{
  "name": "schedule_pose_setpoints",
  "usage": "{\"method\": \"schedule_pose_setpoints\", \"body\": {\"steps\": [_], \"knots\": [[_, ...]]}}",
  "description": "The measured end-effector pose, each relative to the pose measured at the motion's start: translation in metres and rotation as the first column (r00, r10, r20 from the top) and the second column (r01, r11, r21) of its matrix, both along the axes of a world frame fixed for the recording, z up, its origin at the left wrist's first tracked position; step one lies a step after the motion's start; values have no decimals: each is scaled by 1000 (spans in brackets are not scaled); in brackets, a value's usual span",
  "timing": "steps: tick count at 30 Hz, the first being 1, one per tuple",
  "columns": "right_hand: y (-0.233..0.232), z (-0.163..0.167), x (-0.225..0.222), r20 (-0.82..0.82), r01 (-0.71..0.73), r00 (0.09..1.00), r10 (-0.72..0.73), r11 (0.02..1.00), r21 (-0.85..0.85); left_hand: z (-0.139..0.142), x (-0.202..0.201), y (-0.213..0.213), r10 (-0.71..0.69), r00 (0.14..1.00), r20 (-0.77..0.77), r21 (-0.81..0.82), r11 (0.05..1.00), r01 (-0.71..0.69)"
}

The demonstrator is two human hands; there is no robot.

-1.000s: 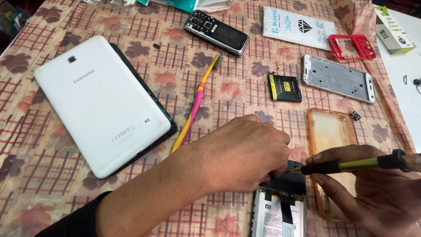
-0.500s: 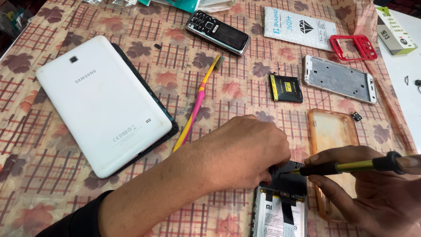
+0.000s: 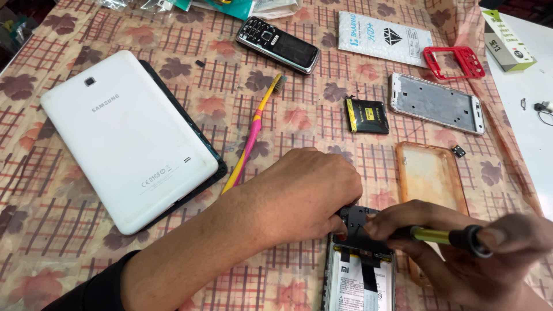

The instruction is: The person disassembles a smartphone using a screwdriver to remove screws and separate internal components. They then use a toothbrush to clean the interior of the phone's back cover and the exposed internal chassis.

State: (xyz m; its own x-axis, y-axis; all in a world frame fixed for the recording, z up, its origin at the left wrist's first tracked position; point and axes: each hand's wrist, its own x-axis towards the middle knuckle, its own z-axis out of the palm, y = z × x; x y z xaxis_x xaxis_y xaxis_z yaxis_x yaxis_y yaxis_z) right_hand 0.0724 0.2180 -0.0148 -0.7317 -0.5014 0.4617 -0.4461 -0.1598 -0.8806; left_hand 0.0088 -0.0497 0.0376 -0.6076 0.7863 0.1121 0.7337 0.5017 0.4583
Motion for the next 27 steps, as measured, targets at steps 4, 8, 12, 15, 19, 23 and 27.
{"method": "schedule_pose_setpoints", "body": {"steps": [4,8,12,15,19,23,27], "knots": [[36,16,-25,725,-439,639,256,896,71,0,0,0,9,1000,16,-24,1000,-9],[24,-4,4,-263,305,945,-194,810,500,-1,-1,-1,-2,1000,-7,-4,1000,2],[35,28,-33,799,-363,557,225,932,-9,0,-3,0,12,998,67,-91,996,-6],[25,32,-29,629,-67,771,-100,969,237,-1,-3,-1,2,1000,32,-65,998,0],[17,44,-27,-64,561,799,-598,701,440,0,-2,-4,-30,999,-23,-24,999,29],[29,65,-52,-92,593,746,-660,594,544,2,-2,-4,-35,999,-16,-57,998,34],[39,57,-59,-188,545,790,-583,529,651,4,-3,-4,-30,1000,-4,-12,999,30]]}}
